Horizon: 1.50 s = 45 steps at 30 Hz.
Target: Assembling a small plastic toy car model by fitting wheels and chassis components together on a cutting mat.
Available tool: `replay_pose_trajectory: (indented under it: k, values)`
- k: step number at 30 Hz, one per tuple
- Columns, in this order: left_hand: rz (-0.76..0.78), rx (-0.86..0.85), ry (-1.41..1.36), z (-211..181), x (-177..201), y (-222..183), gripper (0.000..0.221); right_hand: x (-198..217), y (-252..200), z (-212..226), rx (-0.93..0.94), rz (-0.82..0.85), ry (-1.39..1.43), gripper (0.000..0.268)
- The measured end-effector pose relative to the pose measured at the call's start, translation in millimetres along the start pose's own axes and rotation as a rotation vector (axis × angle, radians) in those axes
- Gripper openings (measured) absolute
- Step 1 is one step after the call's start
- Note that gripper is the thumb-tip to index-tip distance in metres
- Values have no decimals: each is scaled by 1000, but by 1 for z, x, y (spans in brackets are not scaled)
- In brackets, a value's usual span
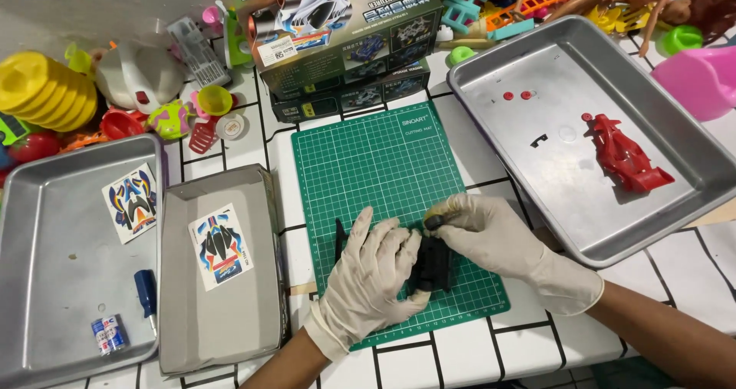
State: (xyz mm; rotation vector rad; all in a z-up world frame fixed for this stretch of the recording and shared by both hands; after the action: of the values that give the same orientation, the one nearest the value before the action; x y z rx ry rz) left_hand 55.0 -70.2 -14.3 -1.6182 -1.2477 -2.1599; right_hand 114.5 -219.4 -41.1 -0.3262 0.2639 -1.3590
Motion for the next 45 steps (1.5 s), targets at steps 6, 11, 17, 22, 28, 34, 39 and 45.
replay_pose_trajectory:
  k: [6,11,17,22,28,34,39,45]
  values:
    - [11,-20,32,-1,-3,-1,79,8,-1,8,304,-44,-156,19]
    - [-26,-42,38,-3,1,2,70,21,-5,5,306,-47,167,22]
    - [4,-57,41,-4,-5,-3,82,20,-15,24,543,-115,-130,21]
    - [-37,-36,18,-4,-1,-2,74,13,-10,9,390,-21,109,30]
    - [-55,-48,60,-5,2,-3,71,10,6,-15,75,-24,277,21]
    - [-54,-28,46,-3,4,-1,72,9,13,-39,-55,67,256,17]
    - [-43,12,15,-1,3,-1,73,13,14,-36,63,59,256,19]
    - [-55,3,19,-2,4,-2,73,7,4,-23,131,61,205,19]
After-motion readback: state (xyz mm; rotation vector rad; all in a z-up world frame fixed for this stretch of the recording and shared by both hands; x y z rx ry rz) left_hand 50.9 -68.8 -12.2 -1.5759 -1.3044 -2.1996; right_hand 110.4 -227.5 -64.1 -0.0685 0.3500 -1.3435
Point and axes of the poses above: each hand's wrist, its own y-axis towards the middle knuckle, its own x-axis out of the back of the hand, z = x × y, the point moved 8 cm from there along y, towards the middle knuckle, and after that the axes turned 9 degrees about y, right-handed, at the moved point
